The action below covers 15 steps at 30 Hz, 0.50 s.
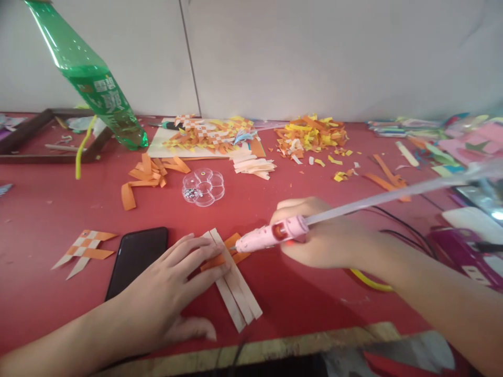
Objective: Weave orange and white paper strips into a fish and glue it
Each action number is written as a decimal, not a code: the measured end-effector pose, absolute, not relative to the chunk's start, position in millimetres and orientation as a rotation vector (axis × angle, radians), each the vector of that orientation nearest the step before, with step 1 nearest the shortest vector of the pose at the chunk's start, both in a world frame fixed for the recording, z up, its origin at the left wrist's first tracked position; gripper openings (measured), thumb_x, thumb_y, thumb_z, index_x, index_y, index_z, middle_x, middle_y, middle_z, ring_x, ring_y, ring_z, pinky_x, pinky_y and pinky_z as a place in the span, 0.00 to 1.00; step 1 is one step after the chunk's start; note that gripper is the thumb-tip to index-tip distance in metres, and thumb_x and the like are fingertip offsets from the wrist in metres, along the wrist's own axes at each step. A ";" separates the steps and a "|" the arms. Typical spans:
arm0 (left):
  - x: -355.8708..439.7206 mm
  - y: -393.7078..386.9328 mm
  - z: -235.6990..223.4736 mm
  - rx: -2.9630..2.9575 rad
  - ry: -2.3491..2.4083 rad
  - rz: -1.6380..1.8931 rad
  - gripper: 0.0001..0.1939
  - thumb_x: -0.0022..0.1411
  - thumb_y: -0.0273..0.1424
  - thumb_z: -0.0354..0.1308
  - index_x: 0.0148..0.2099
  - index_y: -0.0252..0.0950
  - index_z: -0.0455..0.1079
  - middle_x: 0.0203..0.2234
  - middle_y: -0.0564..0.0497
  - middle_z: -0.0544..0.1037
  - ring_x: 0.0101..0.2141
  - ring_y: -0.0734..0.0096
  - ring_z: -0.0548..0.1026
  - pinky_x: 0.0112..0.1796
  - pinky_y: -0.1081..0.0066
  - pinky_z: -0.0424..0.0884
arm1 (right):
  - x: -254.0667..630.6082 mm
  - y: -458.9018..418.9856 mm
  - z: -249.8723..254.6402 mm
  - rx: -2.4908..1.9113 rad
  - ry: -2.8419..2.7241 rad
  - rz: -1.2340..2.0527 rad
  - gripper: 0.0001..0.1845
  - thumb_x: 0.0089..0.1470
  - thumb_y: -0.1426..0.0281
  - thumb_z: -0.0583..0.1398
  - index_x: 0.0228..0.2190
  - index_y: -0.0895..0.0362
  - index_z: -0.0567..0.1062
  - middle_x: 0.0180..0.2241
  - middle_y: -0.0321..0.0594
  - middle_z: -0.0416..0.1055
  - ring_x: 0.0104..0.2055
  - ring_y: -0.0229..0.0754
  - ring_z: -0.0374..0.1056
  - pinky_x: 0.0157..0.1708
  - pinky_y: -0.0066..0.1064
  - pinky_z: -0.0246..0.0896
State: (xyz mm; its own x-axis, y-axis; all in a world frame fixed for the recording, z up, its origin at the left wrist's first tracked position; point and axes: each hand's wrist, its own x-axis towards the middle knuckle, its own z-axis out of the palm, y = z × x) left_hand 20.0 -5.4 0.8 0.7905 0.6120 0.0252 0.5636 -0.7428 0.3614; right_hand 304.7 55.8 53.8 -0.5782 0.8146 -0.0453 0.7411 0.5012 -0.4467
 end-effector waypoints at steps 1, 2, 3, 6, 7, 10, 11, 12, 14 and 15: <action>20.2 -5.2 1.1 2.646 0.895 0.202 0.36 0.60 0.56 0.54 0.60 0.37 0.67 0.57 0.39 0.70 0.58 0.42 0.64 0.57 0.39 0.62 | 301.7 56.0 53.3 -1.307 -2.594 0.685 0.07 0.41 0.75 0.55 0.18 0.54 0.68 0.21 0.34 0.67 0.22 0.36 0.65 0.20 0.27 0.57; 20.5 -4.9 1.5 2.646 0.889 0.204 0.36 0.60 0.56 0.54 0.61 0.37 0.66 0.57 0.39 0.70 0.58 0.42 0.64 0.57 0.39 0.62 | 298.8 56.3 52.7 -1.287 -2.625 0.716 0.07 0.42 0.76 0.54 0.18 0.54 0.68 0.20 0.34 0.66 0.22 0.36 0.63 0.21 0.28 0.55; 20.9 -4.7 1.9 2.645 0.884 0.206 0.36 0.60 0.56 0.54 0.60 0.36 0.67 0.57 0.39 0.70 0.58 0.43 0.64 0.58 0.40 0.61 | 296.0 56.6 52.1 -1.274 -2.651 0.727 0.08 0.42 0.77 0.54 0.18 0.54 0.67 0.20 0.34 0.65 0.21 0.36 0.62 0.21 0.28 0.54; 21.4 -4.4 2.4 2.635 0.885 0.214 0.35 0.60 0.56 0.55 0.59 0.36 0.67 0.56 0.40 0.71 0.58 0.45 0.65 0.58 0.41 0.61 | 287.9 58.0 51.2 -1.286 -2.749 0.611 0.08 0.42 0.78 0.55 0.17 0.54 0.65 0.20 0.34 0.64 0.22 0.36 0.59 0.24 0.30 0.51; 21.3 -4.5 2.2 2.631 0.887 0.216 0.35 0.60 0.56 0.54 0.59 0.36 0.67 0.56 0.40 0.70 0.58 0.45 0.65 0.59 0.41 0.60 | 285.4 58.5 51.5 -1.290 -2.785 0.583 0.08 0.42 0.78 0.55 0.18 0.55 0.64 0.21 0.34 0.64 0.22 0.36 0.59 0.24 0.30 0.50; 20.6 -4.8 0.7 2.628 0.887 0.210 0.36 0.60 0.57 0.53 0.60 0.36 0.67 0.57 0.40 0.70 0.59 0.44 0.63 0.59 0.41 0.59 | 279.6 59.8 54.1 -1.313 -2.847 0.537 0.08 0.41 0.78 0.55 0.18 0.55 0.61 0.21 0.34 0.64 0.23 0.36 0.59 0.24 0.29 0.48; 20.3 -5.0 0.1 2.627 0.884 0.204 0.37 0.59 0.57 0.53 0.60 0.36 0.67 0.57 0.40 0.69 0.59 0.45 0.63 0.60 0.41 0.59 | 278.4 60.1 55.3 -1.324 -2.859 0.531 0.09 0.41 0.78 0.55 0.18 0.55 0.60 0.21 0.34 0.64 0.23 0.36 0.58 0.24 0.29 0.47; 20.1 -5.0 -0.5 2.628 0.879 0.200 0.37 0.59 0.58 0.53 0.60 0.36 0.67 0.57 0.40 0.70 0.59 0.45 0.63 0.60 0.41 0.58 | 277.4 60.3 56.6 -1.339 -2.870 0.519 0.10 0.40 0.78 0.55 0.18 0.55 0.59 0.21 0.34 0.63 0.23 0.36 0.58 0.24 0.29 0.47; 19.7 -5.1 -1.2 2.630 0.873 0.201 0.37 0.59 0.58 0.53 0.60 0.36 0.67 0.57 0.40 0.70 0.59 0.45 0.63 0.60 0.42 0.58 | 276.2 60.2 59.3 -1.355 -2.891 0.478 0.10 0.41 0.78 0.55 0.18 0.55 0.57 0.21 0.34 0.62 0.23 0.36 0.56 0.24 0.29 0.46; 19.5 -5.2 -1.4 2.631 0.873 0.205 0.37 0.59 0.58 0.53 0.60 0.36 0.67 0.57 0.40 0.70 0.59 0.46 0.63 0.60 0.42 0.58 | 275.7 60.0 60.4 -1.354 -2.902 0.451 0.11 0.41 0.77 0.55 0.18 0.55 0.57 0.21 0.33 0.61 0.22 0.35 0.55 0.25 0.29 0.45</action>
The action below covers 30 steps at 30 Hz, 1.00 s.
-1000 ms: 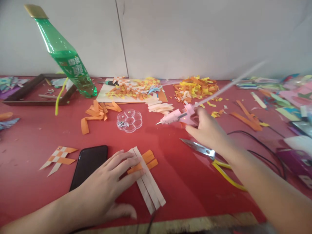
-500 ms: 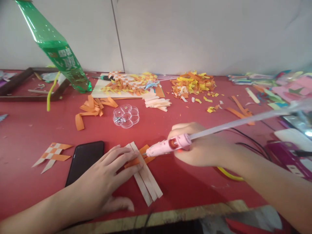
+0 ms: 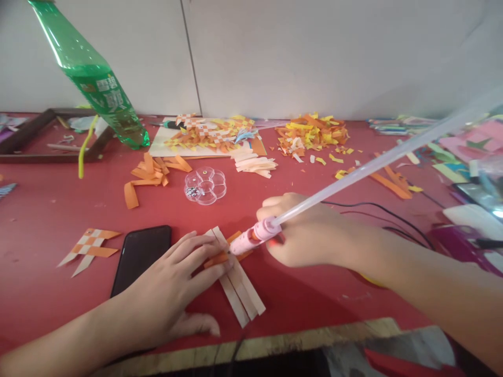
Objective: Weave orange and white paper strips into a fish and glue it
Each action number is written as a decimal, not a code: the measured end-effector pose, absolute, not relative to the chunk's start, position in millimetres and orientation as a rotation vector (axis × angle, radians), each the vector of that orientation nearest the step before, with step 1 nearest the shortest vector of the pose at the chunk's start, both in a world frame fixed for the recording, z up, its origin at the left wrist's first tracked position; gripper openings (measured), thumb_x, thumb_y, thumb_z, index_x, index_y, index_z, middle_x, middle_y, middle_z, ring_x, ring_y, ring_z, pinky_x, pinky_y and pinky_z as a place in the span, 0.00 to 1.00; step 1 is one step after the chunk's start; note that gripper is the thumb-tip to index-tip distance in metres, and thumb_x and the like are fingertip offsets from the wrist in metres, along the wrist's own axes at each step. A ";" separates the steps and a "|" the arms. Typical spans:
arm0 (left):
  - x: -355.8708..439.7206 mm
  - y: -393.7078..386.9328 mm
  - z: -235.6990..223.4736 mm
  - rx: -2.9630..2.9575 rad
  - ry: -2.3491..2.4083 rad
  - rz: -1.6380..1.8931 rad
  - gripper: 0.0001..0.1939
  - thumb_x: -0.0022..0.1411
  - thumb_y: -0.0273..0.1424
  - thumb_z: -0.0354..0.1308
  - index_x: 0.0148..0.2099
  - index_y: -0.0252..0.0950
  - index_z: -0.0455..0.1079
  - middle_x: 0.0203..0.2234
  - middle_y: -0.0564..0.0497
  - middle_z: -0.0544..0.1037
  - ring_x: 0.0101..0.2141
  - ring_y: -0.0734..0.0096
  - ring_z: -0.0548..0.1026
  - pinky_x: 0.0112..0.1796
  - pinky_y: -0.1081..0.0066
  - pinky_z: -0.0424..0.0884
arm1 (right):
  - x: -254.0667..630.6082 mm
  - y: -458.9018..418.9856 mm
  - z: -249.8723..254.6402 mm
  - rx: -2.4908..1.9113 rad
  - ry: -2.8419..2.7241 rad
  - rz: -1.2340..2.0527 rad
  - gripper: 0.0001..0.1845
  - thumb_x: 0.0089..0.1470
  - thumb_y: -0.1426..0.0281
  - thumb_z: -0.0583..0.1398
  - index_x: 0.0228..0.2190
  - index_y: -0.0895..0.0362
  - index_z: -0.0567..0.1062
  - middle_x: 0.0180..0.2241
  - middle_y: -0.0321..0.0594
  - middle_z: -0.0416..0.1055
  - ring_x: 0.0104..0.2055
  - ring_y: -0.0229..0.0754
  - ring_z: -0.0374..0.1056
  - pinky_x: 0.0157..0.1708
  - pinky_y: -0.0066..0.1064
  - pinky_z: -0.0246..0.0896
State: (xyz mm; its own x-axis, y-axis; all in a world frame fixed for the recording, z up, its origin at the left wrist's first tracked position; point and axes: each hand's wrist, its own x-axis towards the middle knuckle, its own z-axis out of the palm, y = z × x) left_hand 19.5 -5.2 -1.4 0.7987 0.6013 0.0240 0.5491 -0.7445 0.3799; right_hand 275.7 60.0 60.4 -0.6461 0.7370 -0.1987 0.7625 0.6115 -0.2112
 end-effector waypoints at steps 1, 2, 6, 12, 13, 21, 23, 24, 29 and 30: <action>19.4 -5.2 -1.5 2.634 0.873 0.208 0.37 0.60 0.58 0.53 0.60 0.36 0.67 0.57 0.40 0.70 0.59 0.46 0.63 0.60 0.42 0.58 | 275.2 59.6 61.5 1.268 2.740 -0.399 0.11 0.42 0.77 0.55 0.18 0.55 0.56 0.21 0.33 0.61 0.22 0.35 0.55 0.25 0.29 0.45; 19.3 -5.1 -1.6 2.636 0.873 0.210 0.37 0.60 0.58 0.53 0.60 0.36 0.66 0.57 0.40 0.70 0.59 0.46 0.62 0.60 0.42 0.57 | 274.7 59.2 62.4 1.261 2.741 -0.377 0.11 0.42 0.77 0.55 0.19 0.55 0.56 0.21 0.33 0.61 0.22 0.35 0.55 0.25 0.29 0.45; 18.8 -5.1 -1.6 2.644 0.867 0.226 0.37 0.60 0.58 0.52 0.61 0.36 0.66 0.57 0.40 0.69 0.60 0.45 0.62 0.60 0.42 0.58 | 272.9 57.9 64.6 1.263 2.722 -0.350 0.12 0.44 0.76 0.55 0.19 0.54 0.54 0.20 0.33 0.61 0.21 0.35 0.54 0.25 0.30 0.45; 19.1 -4.9 -1.4 2.659 0.867 0.242 0.37 0.60 0.57 0.52 0.61 0.35 0.65 0.58 0.39 0.69 0.60 0.45 0.62 0.60 0.42 0.58 | 272.6 57.6 64.0 1.272 2.723 -0.308 0.12 0.43 0.75 0.55 0.18 0.54 0.54 0.19 0.33 0.61 0.21 0.35 0.54 0.25 0.30 0.45; 19.1 -5.0 -1.5 2.658 0.867 0.243 0.37 0.60 0.57 0.52 0.61 0.35 0.65 0.58 0.40 0.69 0.60 0.45 0.62 0.60 0.42 0.58 | 272.6 57.6 63.5 1.271 2.732 -0.300 0.12 0.43 0.75 0.54 0.18 0.54 0.54 0.19 0.33 0.61 0.20 0.35 0.53 0.25 0.30 0.45; 18.0 -4.4 -2.8 2.655 0.868 0.241 0.38 0.60 0.59 0.51 0.61 0.36 0.65 0.57 0.40 0.69 0.59 0.44 0.63 0.60 0.41 0.57 | 264.8 58.4 70.7 1.240 2.759 -0.279 0.13 0.42 0.75 0.55 0.16 0.56 0.54 0.16 0.32 0.60 0.18 0.33 0.52 0.22 0.29 0.42; 18.1 -3.7 -3.3 2.656 0.866 0.245 0.38 0.59 0.58 0.52 0.61 0.36 0.65 0.57 0.40 0.69 0.59 0.44 0.63 0.60 0.42 0.57 | 261.9 58.4 75.6 1.243 2.717 -0.288 0.13 0.42 0.76 0.55 0.16 0.56 0.54 0.15 0.31 0.60 0.18 0.33 0.53 0.22 0.28 0.42; 18.2 -3.4 -3.5 2.656 0.865 0.247 0.38 0.59 0.58 0.52 0.61 0.36 0.65 0.57 0.40 0.69 0.59 0.44 0.63 0.60 0.42 0.57 | 260.8 58.1 77.6 1.242 2.703 -0.291 0.13 0.43 0.76 0.55 0.16 0.56 0.55 0.15 0.31 0.60 0.18 0.33 0.53 0.22 0.28 0.41; 18.7 -3.5 -3.8 2.657 0.861 0.243 0.38 0.59 0.58 0.53 0.62 0.36 0.65 0.57 0.40 0.69 0.58 0.45 0.63 0.60 0.41 0.57 | 260.4 55.8 78.3 1.232 2.701 -0.288 0.12 0.42 0.76 0.56 0.16 0.55 0.56 0.16 0.31 0.61 0.18 0.33 0.52 0.22 0.28 0.41; 18.8 -3.8 -3.5 2.656 0.861 0.241 0.38 0.59 0.58 0.53 0.62 0.36 0.65 0.57 0.40 0.69 0.58 0.45 0.63 0.60 0.41 0.57 | 260.5 55.5 77.2 1.240 2.705 -0.296 0.12 0.42 0.76 0.56 0.16 0.55 0.57 0.17 0.31 0.61 0.18 0.34 0.52 0.22 0.28 0.42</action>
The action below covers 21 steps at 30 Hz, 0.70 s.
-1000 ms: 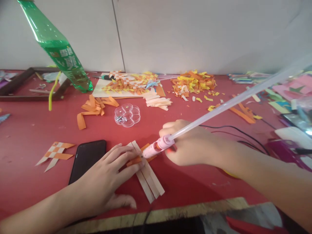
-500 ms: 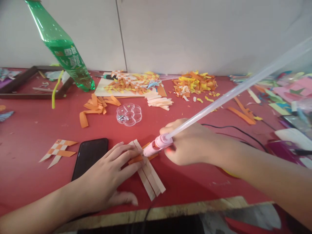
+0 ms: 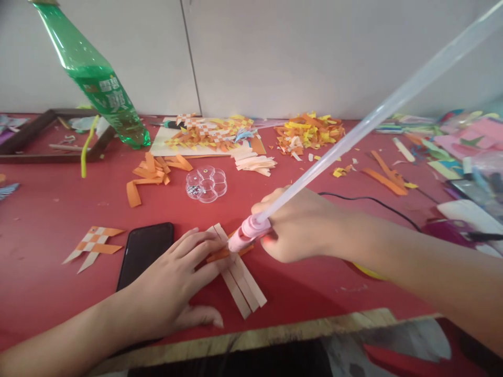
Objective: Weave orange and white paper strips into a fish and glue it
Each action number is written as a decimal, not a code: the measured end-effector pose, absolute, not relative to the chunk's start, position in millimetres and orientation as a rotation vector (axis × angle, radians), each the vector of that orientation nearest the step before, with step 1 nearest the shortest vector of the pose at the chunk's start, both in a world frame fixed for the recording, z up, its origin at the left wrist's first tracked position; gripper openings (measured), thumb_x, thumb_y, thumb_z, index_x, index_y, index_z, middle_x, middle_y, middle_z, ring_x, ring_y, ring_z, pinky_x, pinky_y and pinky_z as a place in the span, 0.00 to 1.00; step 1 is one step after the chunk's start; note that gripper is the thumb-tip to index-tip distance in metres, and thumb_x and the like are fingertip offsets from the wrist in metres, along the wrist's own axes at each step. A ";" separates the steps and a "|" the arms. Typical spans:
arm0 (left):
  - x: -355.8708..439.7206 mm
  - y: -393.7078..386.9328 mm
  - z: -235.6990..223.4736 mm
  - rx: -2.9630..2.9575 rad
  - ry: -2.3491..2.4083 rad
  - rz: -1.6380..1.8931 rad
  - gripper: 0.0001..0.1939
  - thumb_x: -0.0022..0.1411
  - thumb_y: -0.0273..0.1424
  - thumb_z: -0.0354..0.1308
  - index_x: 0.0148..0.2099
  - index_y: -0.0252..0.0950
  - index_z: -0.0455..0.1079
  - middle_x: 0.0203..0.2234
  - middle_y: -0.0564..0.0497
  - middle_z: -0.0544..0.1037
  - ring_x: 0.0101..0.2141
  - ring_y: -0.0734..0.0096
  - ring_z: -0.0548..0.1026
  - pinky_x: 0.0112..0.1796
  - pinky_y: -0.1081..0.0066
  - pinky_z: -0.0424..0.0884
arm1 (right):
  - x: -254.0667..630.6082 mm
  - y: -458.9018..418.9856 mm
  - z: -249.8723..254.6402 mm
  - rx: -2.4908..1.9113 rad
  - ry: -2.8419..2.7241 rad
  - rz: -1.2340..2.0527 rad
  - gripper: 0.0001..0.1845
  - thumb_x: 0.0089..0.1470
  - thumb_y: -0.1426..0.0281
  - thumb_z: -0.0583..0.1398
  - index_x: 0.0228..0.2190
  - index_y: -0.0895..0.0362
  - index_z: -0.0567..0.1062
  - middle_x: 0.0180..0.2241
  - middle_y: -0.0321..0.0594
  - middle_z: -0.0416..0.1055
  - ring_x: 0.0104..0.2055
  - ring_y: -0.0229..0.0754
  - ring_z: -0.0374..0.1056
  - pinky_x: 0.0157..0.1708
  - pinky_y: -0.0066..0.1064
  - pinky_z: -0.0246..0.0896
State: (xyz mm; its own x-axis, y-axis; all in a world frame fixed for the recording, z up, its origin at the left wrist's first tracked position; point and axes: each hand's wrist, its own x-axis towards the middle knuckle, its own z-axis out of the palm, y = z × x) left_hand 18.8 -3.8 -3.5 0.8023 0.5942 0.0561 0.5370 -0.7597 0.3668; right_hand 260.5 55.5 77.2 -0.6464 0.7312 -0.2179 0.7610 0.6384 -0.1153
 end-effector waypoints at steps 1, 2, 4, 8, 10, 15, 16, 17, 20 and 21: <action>18.9 -4.1 -3.3 2.655 0.860 0.239 0.38 0.59 0.57 0.53 0.62 0.36 0.65 0.56 0.40 0.70 0.58 0.45 0.63 0.60 0.41 0.57 | 260.6 55.4 76.2 1.249 2.712 -0.302 0.11 0.42 0.75 0.56 0.16 0.55 0.57 0.17 0.31 0.62 0.19 0.34 0.53 0.22 0.28 0.42; 18.8 -4.4 -3.2 2.655 0.859 0.242 0.38 0.60 0.57 0.53 0.62 0.36 0.65 0.56 0.39 0.70 0.58 0.45 0.63 0.60 0.41 0.58 | 260.5 55.5 75.5 1.256 2.722 -0.306 0.11 0.42 0.75 0.56 0.16 0.55 0.57 0.17 0.31 0.62 0.19 0.34 0.53 0.22 0.28 0.42; 18.5 -4.9 -3.2 2.658 0.857 0.253 0.38 0.60 0.58 0.52 0.61 0.36 0.65 0.56 0.39 0.70 0.58 0.45 0.63 0.59 0.41 0.58 | 260.1 56.1 75.0 1.245 2.745 -0.300 0.11 0.42 0.74 0.55 0.16 0.55 0.57 0.17 0.32 0.61 0.19 0.34 0.52 0.22 0.28 0.42; 17.6 -4.9 -3.9 2.665 0.864 0.252 0.39 0.59 0.58 0.52 0.62 0.36 0.65 0.57 0.39 0.69 0.59 0.44 0.63 0.60 0.41 0.57 | 260.5 57.4 77.1 1.212 2.764 -0.262 0.11 0.43 0.74 0.55 0.15 0.55 0.57 0.16 0.31 0.60 0.18 0.34 0.52 0.23 0.29 0.42; 17.8 -4.7 -3.9 2.664 0.865 0.241 0.39 0.59 0.58 0.52 0.62 0.36 0.65 0.57 0.39 0.69 0.59 0.44 0.63 0.60 0.41 0.57 | 261.1 57.4 78.2 1.222 2.755 -0.253 0.10 0.42 0.74 0.55 0.15 0.55 0.59 0.17 0.32 0.61 0.18 0.34 0.52 0.23 0.29 0.42; 18.7 -4.9 -2.9 2.664 0.862 0.244 0.39 0.59 0.58 0.53 0.62 0.35 0.66 0.57 0.38 0.69 0.59 0.43 0.63 0.60 0.40 0.57 | 259.5 56.6 79.4 1.245 2.728 -0.263 0.09 0.41 0.75 0.56 0.15 0.55 0.61 0.16 0.33 0.62 0.18 0.34 0.53 0.21 0.29 0.41; 18.6 -5.0 -2.5 2.666 0.863 0.249 0.39 0.59 0.58 0.53 0.61 0.35 0.66 0.57 0.38 0.69 0.59 0.43 0.63 0.60 0.40 0.57 | 258.8 56.5 79.7 1.249 2.728 -0.262 0.10 0.41 0.75 0.56 0.15 0.55 0.61 0.16 0.33 0.62 0.18 0.34 0.53 0.21 0.29 0.41; 18.4 -5.2 -2.0 2.666 0.862 0.248 0.39 0.59 0.58 0.53 0.61 0.35 0.66 0.57 0.38 0.69 0.59 0.43 0.63 0.60 0.40 0.57 | 258.0 56.4 80.1 1.248 2.729 -0.263 0.10 0.41 0.75 0.57 0.15 0.55 0.61 0.16 0.33 0.62 0.17 0.34 0.53 0.21 0.29 0.41; 17.9 -5.4 -0.5 2.656 0.858 0.240 0.39 0.59 0.58 0.52 0.61 0.34 0.66 0.56 0.38 0.70 0.58 0.43 0.63 0.60 0.41 0.57 | 256.4 56.4 81.5 1.250 2.724 -0.245 0.10 0.41 0.75 0.56 0.15 0.55 0.61 0.16 0.33 0.62 0.18 0.35 0.53 0.20 0.29 0.42; 17.9 -5.3 -0.2 2.654 0.857 0.240 0.39 0.59 0.58 0.52 0.61 0.34 0.66 0.56 0.38 0.70 0.58 0.43 0.63 0.60 0.41 0.57 | 256.4 56.6 82.0 1.246 2.715 -0.237 0.09 0.41 0.75 0.56 0.15 0.55 0.62 0.16 0.33 0.63 0.18 0.35 0.53 0.20 0.29 0.42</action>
State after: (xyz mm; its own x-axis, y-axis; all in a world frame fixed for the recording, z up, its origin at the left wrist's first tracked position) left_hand 17.9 -5.3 -0.2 0.8038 0.5924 0.0553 0.5346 -0.7599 0.3697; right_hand 256.4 56.6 82.0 -0.6458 0.7379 -0.1963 0.7607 0.6438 -0.0827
